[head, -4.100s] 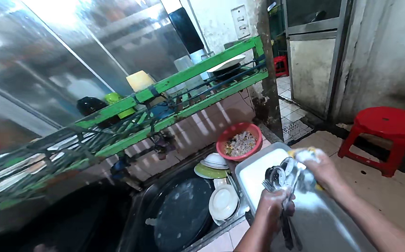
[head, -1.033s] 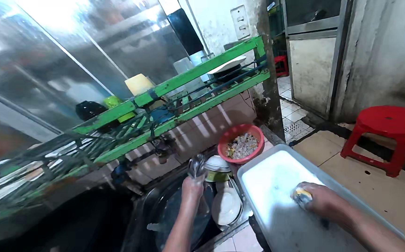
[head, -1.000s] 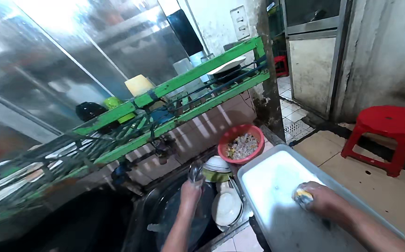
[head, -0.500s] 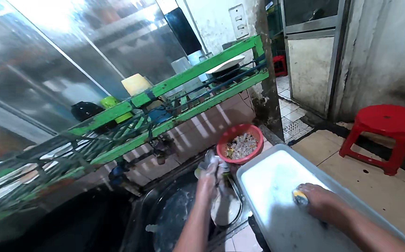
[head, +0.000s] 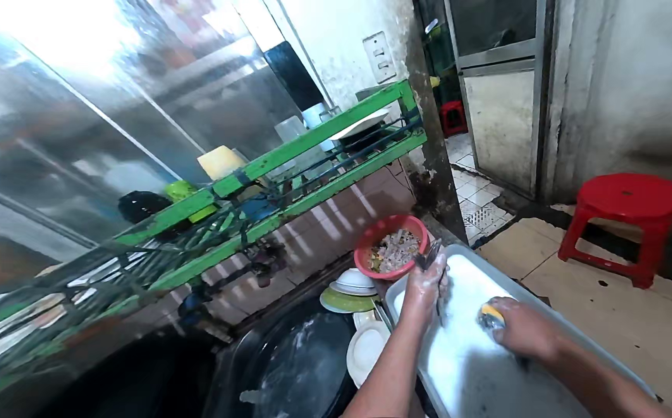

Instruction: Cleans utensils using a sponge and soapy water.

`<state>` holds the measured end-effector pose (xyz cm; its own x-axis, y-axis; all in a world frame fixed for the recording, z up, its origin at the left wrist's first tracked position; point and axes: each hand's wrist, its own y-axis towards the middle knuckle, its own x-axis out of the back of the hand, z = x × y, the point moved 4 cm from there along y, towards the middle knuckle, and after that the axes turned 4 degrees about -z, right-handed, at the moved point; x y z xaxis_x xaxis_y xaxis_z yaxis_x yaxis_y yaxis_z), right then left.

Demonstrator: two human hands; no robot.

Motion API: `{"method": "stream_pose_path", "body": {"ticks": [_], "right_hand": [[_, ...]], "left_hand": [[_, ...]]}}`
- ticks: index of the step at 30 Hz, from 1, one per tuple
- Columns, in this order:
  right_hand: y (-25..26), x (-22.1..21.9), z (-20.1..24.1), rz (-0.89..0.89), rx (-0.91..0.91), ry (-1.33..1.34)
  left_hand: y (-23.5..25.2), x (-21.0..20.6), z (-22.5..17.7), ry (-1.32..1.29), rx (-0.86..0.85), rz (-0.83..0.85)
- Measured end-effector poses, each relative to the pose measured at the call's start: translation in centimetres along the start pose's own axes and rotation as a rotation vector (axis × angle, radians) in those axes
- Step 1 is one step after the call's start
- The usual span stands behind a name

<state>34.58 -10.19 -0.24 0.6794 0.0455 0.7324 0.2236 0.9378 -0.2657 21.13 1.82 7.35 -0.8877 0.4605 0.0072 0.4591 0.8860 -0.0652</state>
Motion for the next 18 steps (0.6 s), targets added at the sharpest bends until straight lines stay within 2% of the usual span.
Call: {"method": "stream_pose_path", "body": {"ticks": [1,4,6,8,10,13,16,18], "right_hand": [[0.0,0.1,-0.1,-0.011,-0.001,0.013],[0.0,0.3,-0.3,-0.090,-0.012,0.120],[-0.4,1.0,0.1,-0.153,-0.036,0.209],[-1.0,2.2,0.4,-0.205,-0.076,0.343],[-1.4,3.0,0.2,-0.281,-0.103,0.606],[-1.9,3.3,0.4,-0.329,-0.052,1.003],[-2.1,3.6,1.3,-0.290,-0.033,0.984],[-2.0,3.9,1.5,-0.330,-0.093,0.928]], "left_hand": [[0.3,0.0,1.9,0.048,0.036,0.046],[-0.1,0.6,7.8,0.511,0.288,0.212],[-0.7,0.8,9.7,0.609,0.375,0.201],[-0.9,0.8,9.7,0.485,0.327,0.090],[-1.2,0.8,8.2,0.330,0.279,0.039],[-3.4,-0.2,6.0,0.134,0.338,0.137],[-6.4,-2.0,5.5,0.061,0.395,0.239],[-7.4,-2.4,5.7,0.000,0.426,0.216]]}}
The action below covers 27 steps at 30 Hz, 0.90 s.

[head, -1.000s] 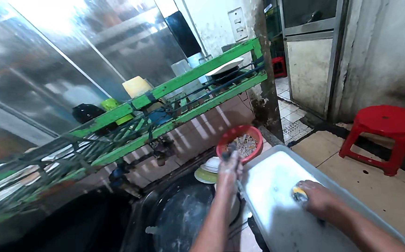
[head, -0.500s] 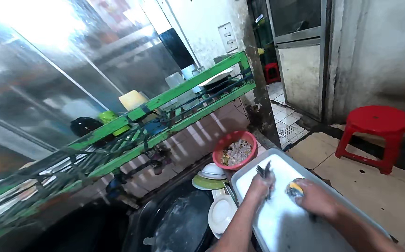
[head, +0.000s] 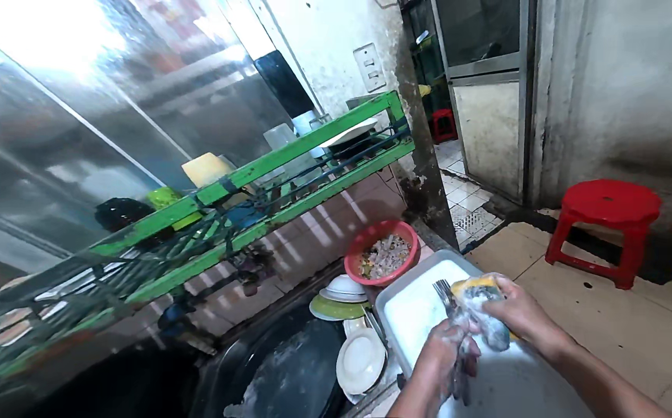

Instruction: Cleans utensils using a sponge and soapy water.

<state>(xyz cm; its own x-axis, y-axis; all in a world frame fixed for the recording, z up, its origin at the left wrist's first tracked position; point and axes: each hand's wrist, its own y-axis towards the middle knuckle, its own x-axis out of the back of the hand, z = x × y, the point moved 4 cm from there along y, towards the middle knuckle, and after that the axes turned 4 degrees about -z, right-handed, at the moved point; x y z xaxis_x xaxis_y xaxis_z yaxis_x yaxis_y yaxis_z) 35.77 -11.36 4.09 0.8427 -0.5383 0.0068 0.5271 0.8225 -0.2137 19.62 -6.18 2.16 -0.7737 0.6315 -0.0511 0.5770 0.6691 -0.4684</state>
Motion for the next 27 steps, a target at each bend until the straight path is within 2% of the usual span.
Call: {"method": "stream_pose_path", "body": {"ticks": [3,6,8,11,12,15,19,22,24,27], "right_hand": [[-0.5,-1.0,-0.6,-0.016,-0.017,0.042],[-1.8,-2.5,-0.3,0.082,0.025,-0.147],[-0.5,-1.7,0.3,0.012,0.049,-0.270],[0.9,0.2,2.1,-0.167,-0.016,-0.159],[0.9,0.7,2.9,-0.162,-0.040,-0.109],[0.3,0.7,4.0,0.007,-0.117,-0.036],[-0.1,-0.9,3.2,0.179,-0.128,-0.196],[0.0,-1.9,2.2,0.145,-0.065,-0.359],[-0.3,-2.2,1.3,0.072,-0.048,-0.313],[-2.1,-3.7,-0.3,0.026,0.006,-0.167]], "left_hand": [[-0.1,0.3,-0.4,-0.105,0.015,-0.120],[-0.1,0.6,-0.7,-0.037,-0.028,-0.214],[-0.4,0.6,-0.3,-0.025,-0.004,-0.215],[-0.4,1.0,0.5,-0.115,0.024,-0.206],[-0.4,1.1,0.6,-0.137,0.026,-0.197],[-0.5,1.8,0.5,-0.191,0.036,-0.201],[-0.3,2.0,0.2,-0.237,0.019,-0.207],[-0.5,1.6,-0.1,-0.202,-0.011,-0.190],[-0.5,1.4,0.0,-0.155,-0.042,-0.196],[-0.8,1.3,-0.2,-0.092,-0.076,-0.316]]}}
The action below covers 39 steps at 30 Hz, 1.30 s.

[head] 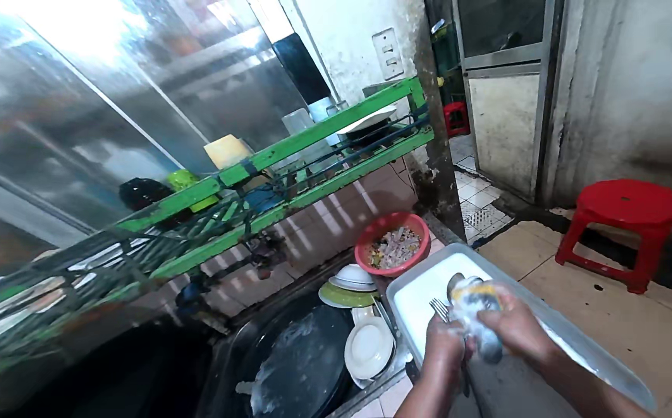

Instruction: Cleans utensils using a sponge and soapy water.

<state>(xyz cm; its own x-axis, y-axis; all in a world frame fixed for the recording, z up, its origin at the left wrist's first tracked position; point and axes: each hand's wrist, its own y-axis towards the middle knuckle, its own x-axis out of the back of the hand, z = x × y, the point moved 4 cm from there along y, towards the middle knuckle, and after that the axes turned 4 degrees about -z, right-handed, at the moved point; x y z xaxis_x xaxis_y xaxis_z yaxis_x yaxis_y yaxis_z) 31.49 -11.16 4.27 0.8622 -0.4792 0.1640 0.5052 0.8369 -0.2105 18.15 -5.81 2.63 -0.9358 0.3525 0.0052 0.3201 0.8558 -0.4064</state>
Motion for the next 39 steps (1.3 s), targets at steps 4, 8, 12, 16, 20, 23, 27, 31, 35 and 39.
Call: {"method": "stream_pose_path", "body": {"ticks": [4,8,12,16,20,23,27,31,35,39], "right_hand": [[0.6,0.4,0.9,0.004,0.085,-0.216],[1.5,0.9,2.1,-0.054,0.118,-0.369],[0.2,-1.0,1.1,0.097,0.122,-0.455],[2.7,1.6,2.0,-0.110,0.126,-0.398],[4.0,2.6,2.6,-0.086,0.086,-0.230],[2.9,2.2,2.9,0.017,0.141,-0.301],[3.8,5.5,3.7,-0.259,0.178,0.043],[2.4,2.3,2.5,-0.222,0.033,0.186],[1.3,0.1,1.4,-0.073,-0.053,0.005],[2.5,2.0,1.3,0.199,-0.112,-0.305]], "left_hand": [[-0.2,0.1,0.1,0.029,0.005,-0.053],[-0.5,-0.2,-0.3,-0.011,0.024,-0.076],[-0.7,0.2,-0.5,0.026,0.024,-0.080],[-0.7,0.8,0.5,-0.043,0.041,-0.026],[-1.3,0.7,-0.1,-0.178,0.050,0.080],[-1.8,0.7,-0.4,-0.228,0.005,0.242],[-1.6,1.7,0.2,-0.152,-0.092,0.221],[-1.0,0.5,-0.7,-0.122,-0.074,0.041],[-0.1,1.0,-1.1,-0.119,-0.028,0.020],[0.4,2.3,-1.4,-0.264,-0.157,0.112]]}}
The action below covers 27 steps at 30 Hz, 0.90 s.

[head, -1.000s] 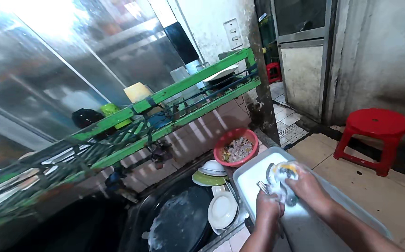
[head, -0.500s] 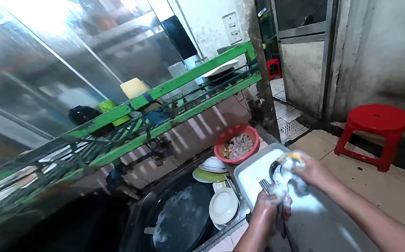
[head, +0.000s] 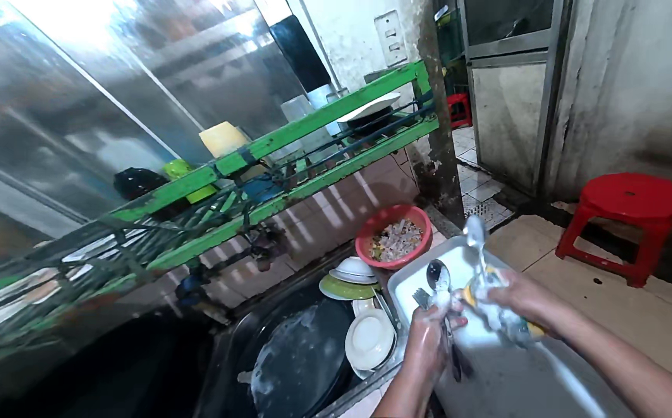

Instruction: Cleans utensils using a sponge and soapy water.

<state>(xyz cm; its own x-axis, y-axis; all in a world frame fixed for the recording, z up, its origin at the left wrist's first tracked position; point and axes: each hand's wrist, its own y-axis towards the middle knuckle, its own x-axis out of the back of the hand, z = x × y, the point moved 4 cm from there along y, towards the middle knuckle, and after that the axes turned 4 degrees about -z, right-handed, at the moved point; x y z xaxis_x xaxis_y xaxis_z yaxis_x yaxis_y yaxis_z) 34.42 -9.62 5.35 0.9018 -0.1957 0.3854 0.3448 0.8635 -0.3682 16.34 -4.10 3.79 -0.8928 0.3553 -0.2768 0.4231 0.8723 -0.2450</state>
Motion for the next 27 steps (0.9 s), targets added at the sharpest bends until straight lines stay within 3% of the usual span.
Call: {"method": "stream_pose_path", "body": {"ticks": [4,7,10,12,15,18,22,27], "right_hand": [[-1.4,-4.3,-0.6,0.369,0.131,-0.221],[-1.9,-5.5,-1.7,0.587,0.172,-0.413],[-2.1,-1.6,-1.2,0.387,0.067,-0.376],[-2.3,0.6,-0.1,0.125,0.077,-0.031],[-1.8,1.2,0.8,-0.118,0.053,0.178],[-1.1,1.3,-0.6,-0.345,0.042,0.282],[-1.6,-1.0,-1.9,-0.228,0.101,0.298],[-1.4,0.3,-1.8,-0.238,0.060,0.443]], "left_hand": [[0.1,-1.4,-0.5,0.014,0.027,0.087],[0.7,-0.7,-0.3,-0.059,0.135,0.005],[1.2,0.0,0.2,-0.013,0.198,-0.024],[0.8,-0.7,0.8,0.152,0.270,0.033],[-0.2,-2.7,1.4,0.297,0.359,0.133],[-0.3,-3.4,1.2,0.253,0.300,0.052],[-0.5,-3.7,0.6,0.361,0.203,-0.035],[-1.1,-3.6,0.3,0.331,0.251,-0.086]]}}
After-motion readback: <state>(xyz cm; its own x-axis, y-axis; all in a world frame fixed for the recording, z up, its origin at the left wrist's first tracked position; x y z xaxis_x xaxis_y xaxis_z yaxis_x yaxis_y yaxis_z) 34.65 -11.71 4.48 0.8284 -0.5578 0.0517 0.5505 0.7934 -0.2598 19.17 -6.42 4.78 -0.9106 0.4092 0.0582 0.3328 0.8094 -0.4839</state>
